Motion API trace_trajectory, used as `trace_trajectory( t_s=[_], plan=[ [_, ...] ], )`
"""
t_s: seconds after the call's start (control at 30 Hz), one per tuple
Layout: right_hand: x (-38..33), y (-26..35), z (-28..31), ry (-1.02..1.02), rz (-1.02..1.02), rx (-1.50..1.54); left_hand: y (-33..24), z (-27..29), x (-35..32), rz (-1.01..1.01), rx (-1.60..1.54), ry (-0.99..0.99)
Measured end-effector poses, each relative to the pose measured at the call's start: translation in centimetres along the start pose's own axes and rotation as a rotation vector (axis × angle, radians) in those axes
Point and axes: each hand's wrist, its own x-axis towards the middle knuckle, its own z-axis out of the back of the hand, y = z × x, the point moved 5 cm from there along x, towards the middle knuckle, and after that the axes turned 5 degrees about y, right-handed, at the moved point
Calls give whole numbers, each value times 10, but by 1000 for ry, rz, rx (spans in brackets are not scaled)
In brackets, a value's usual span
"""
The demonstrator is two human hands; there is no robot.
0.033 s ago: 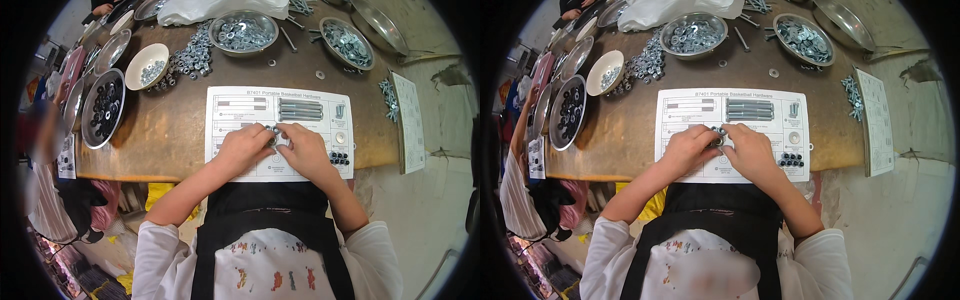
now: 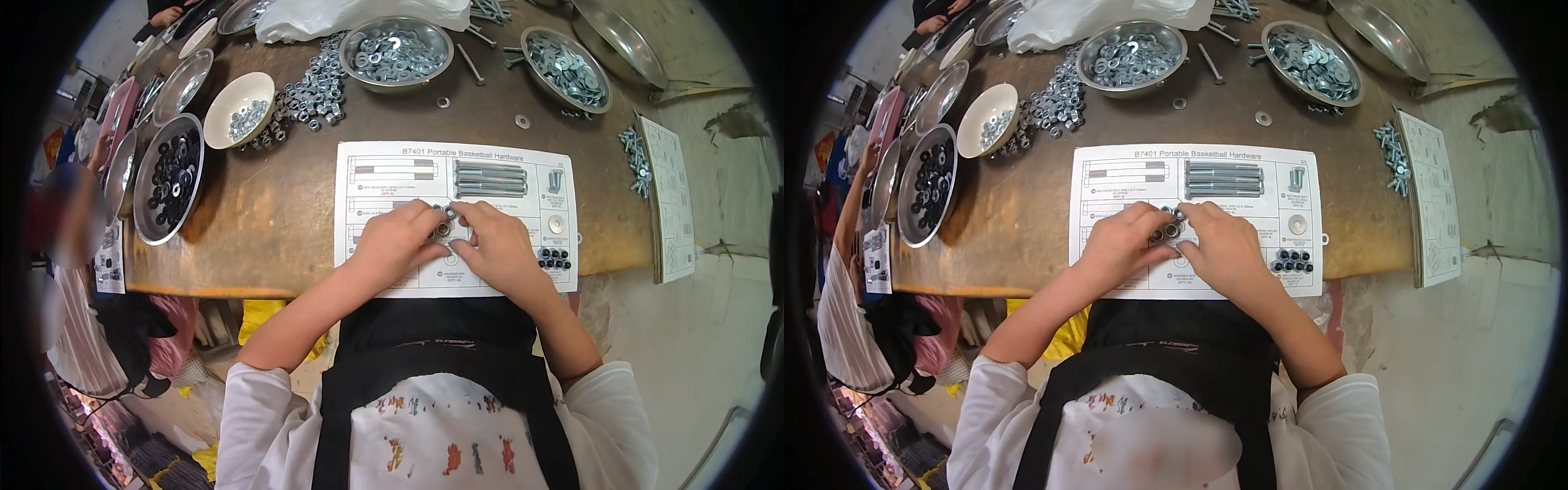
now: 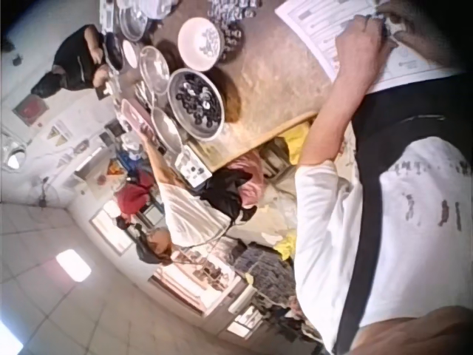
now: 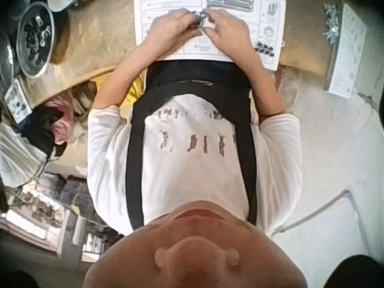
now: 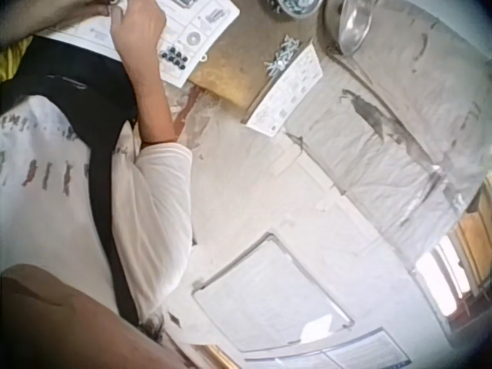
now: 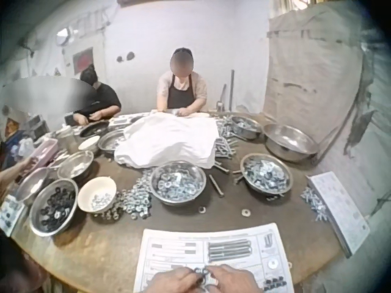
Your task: The person assembles small metal hardware components, including bolts, nuts, and washers, by hand on a printed instruction sheet. They pick parts from bowls and the table, place them on the sheet, and occasionally adjust the sheet or components.
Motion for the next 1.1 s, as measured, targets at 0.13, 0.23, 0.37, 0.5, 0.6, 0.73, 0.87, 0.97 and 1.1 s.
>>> trace_trajectory(
  t_s=[0.13,0.23,0.37,0.5,0.6,0.73,0.87,0.97,1.1],
  plan=[
    [2,0,-1,10,-11,-27,8,6,-1,129,-189,36],
    [7,-2,-2,-5,2,-18,10,1,4,103,-175,42],
    [9,-6,-6,-4,25,-57,5,-4,8,51,-75,9],
    [10,0,-5,-17,42,-29,8,9,-2,105,-198,-20],
    [3,0,11,-128,29,74,41,76,-3,155,-81,-270],
    [-7,-1,27,-250,-49,148,150,196,-17,478,347,-645],
    [-2,15,26,-268,25,180,244,222,-11,584,545,-282],
    [-1,20,23,-263,56,201,270,222,9,660,521,-130],
    [-8,24,28,-264,33,201,285,219,20,718,616,31]
  ],
)
